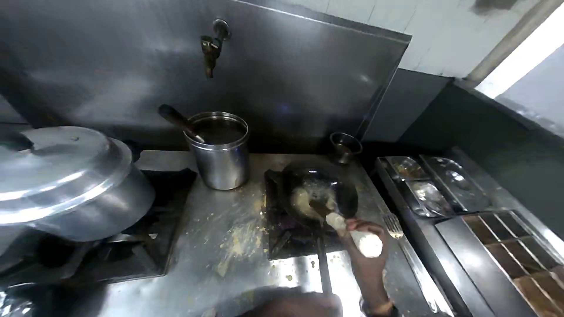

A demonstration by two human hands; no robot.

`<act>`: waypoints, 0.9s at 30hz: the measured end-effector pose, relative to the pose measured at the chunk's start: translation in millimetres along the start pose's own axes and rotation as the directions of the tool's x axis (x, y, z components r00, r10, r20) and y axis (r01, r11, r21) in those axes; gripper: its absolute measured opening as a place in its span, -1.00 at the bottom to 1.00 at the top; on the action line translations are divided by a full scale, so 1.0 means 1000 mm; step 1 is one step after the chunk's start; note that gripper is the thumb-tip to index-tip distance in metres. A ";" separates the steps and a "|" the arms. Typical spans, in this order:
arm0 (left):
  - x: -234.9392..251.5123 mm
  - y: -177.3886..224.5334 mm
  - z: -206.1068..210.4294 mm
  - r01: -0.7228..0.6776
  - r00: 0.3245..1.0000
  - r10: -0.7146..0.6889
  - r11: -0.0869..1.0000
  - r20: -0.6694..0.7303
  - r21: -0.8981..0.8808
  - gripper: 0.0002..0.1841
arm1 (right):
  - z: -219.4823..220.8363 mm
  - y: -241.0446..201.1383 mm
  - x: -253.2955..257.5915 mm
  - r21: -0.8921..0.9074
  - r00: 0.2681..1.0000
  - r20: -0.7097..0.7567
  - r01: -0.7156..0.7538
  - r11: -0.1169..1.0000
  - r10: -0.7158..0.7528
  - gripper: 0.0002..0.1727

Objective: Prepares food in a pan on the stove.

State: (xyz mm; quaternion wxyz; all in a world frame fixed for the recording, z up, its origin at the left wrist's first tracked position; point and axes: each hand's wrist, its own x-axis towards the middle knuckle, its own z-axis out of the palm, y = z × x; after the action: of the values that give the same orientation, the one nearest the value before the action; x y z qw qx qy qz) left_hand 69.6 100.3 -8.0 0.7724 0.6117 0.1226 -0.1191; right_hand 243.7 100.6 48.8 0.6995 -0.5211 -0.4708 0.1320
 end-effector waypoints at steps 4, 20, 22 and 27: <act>0.007 -0.005 0.002 0.008 1.000 -0.008 1.000 0.010 -0.020 -0.74 | -0.007 0.023 0.050 0.129 0.963 -0.219 -0.132 0.983 0.158 -0.42; -0.007 0.059 0.009 -0.151 0.971 0.168 0.983 0.169 -0.109 -0.77 | 0.034 -0.036 0.095 0.032 0.999 -0.015 0.030 0.999 -0.030 -0.40; -0.003 0.058 0.006 -0.123 0.976 0.136 0.989 0.169 -0.088 -0.77 | 0.039 -0.029 0.087 0.010 0.999 -0.003 0.034 0.999 -0.034 -0.42; -0.001 0.056 0.003 -0.106 0.980 0.108 0.994 0.169 -0.022 -0.76 | 0.028 -0.027 0.102 0.014 0.993 -0.093 0.081 0.997 -0.079 -0.32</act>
State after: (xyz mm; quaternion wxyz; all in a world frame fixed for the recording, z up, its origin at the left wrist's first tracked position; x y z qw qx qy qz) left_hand 87.6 109.9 44.5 0.7894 0.5999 0.0240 -0.1283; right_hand 266.2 175.6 125.7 0.7298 -0.5011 -0.4574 0.0838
